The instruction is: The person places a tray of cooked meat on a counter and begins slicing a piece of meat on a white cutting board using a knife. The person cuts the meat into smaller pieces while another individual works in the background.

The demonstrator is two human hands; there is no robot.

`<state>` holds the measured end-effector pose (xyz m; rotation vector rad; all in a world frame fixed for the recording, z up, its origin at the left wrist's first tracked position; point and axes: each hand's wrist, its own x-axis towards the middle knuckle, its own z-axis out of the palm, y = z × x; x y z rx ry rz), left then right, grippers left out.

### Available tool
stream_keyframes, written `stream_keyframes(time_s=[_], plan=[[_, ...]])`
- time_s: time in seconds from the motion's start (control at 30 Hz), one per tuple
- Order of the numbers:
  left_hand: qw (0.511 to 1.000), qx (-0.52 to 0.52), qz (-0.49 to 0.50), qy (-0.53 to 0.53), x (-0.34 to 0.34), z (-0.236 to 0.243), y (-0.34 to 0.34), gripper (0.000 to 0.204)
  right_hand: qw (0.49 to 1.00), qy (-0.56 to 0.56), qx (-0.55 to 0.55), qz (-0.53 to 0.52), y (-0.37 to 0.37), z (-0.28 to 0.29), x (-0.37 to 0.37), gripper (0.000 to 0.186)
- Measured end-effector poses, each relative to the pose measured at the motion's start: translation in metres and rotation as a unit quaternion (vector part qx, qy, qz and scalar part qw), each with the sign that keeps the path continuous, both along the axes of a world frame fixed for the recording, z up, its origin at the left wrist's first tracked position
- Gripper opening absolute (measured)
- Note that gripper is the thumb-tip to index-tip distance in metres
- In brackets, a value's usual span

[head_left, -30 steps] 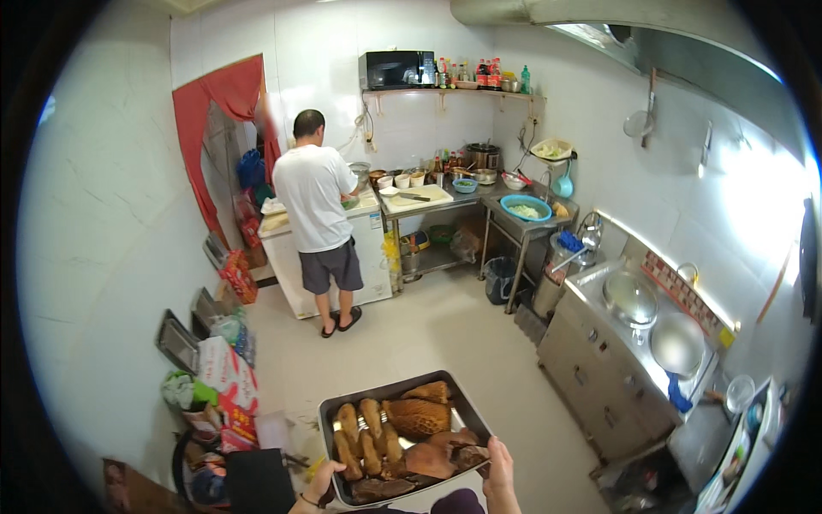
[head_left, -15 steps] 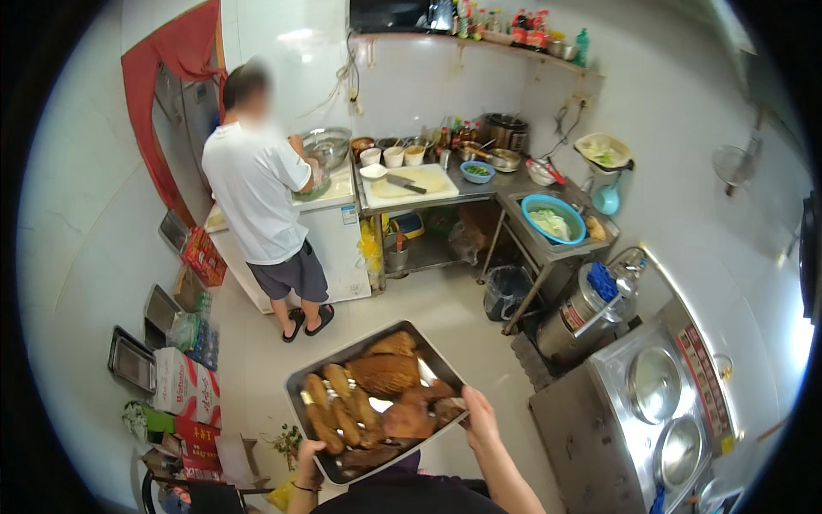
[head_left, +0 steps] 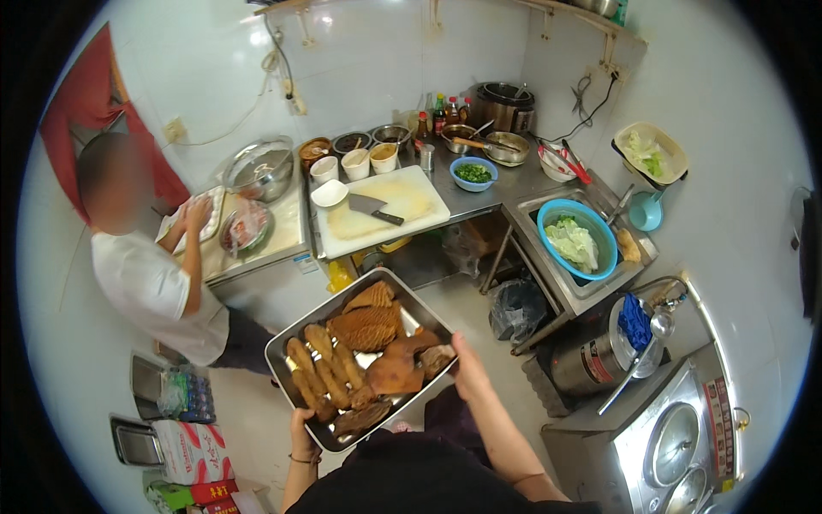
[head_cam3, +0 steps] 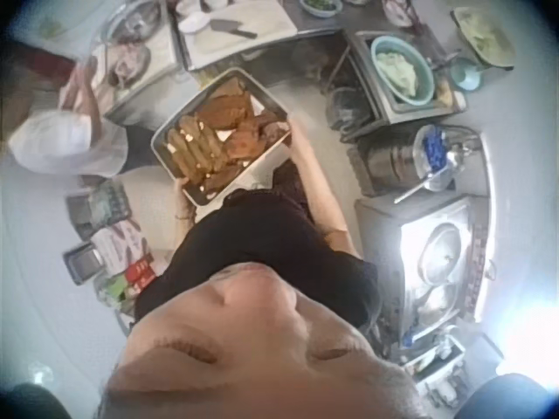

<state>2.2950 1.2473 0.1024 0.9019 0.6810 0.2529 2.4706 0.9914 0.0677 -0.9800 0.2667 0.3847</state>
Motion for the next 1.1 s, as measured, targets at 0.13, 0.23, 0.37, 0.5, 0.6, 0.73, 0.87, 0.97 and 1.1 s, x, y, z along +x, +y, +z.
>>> stream_keyframes(time_s=[0.13, 0.23, 0.37, 0.5, 0.6, 0.73, 0.87, 0.97, 1.1], plan=[[0.998, -0.042, -0.003, -0.048, 0.115, -0.002, -0.017, 0.029, 0.988, -0.025, 0.021, 0.153, -0.04, -0.003, 0.15, 0.067], [0.997, -0.044, 0.027, -0.053, 0.184, -0.005, -0.039, 0.04, 0.986, 0.028, -0.16, -0.021, -0.05, -0.05, 0.306, 0.061], [0.995, 0.003, 0.102, 0.009, 0.255, -0.005, -0.063, 0.037, 0.981, 0.127, -0.12, -0.082, -0.038, -0.103, 0.473, 0.056], [0.972, 0.09, 0.173, 0.129, 0.317, 0.035, -0.091, 0.019, 0.969, 0.154, -0.153, -0.121, -0.037, -0.138, 0.555, 0.047], [0.97, 0.075, 0.199, 0.12, 0.343, 0.03, -0.094, 0.022, 0.979, 0.105, -0.142, -0.101, -0.029, -0.15, 0.567, 0.038], [0.988, 0.011, 0.144, 0.051, 0.381, 0.021, -0.084, 0.028, 0.981, 0.063, -0.103, -0.149, -0.045, -0.13, 0.578, 0.021], [0.985, 0.061, 0.122, 0.101, 0.43, -0.006, -0.084, 0.027, 0.974, 0.03, -0.127, -0.187, -0.098, -0.14, 0.56, 0.018], [0.997, 0.012, 0.038, 0.061, 0.461, -0.064, -0.081, 0.023, 0.968, 0.034, -0.142, -0.206, -0.158, -0.152, 0.545, 0.02], [0.999, -0.033, 0.007, 0.04, 0.531, -0.078, -0.118, 0.025, 0.956, 0.006, -0.151, -0.252, -0.225, -0.167, 0.553, 0.014]])
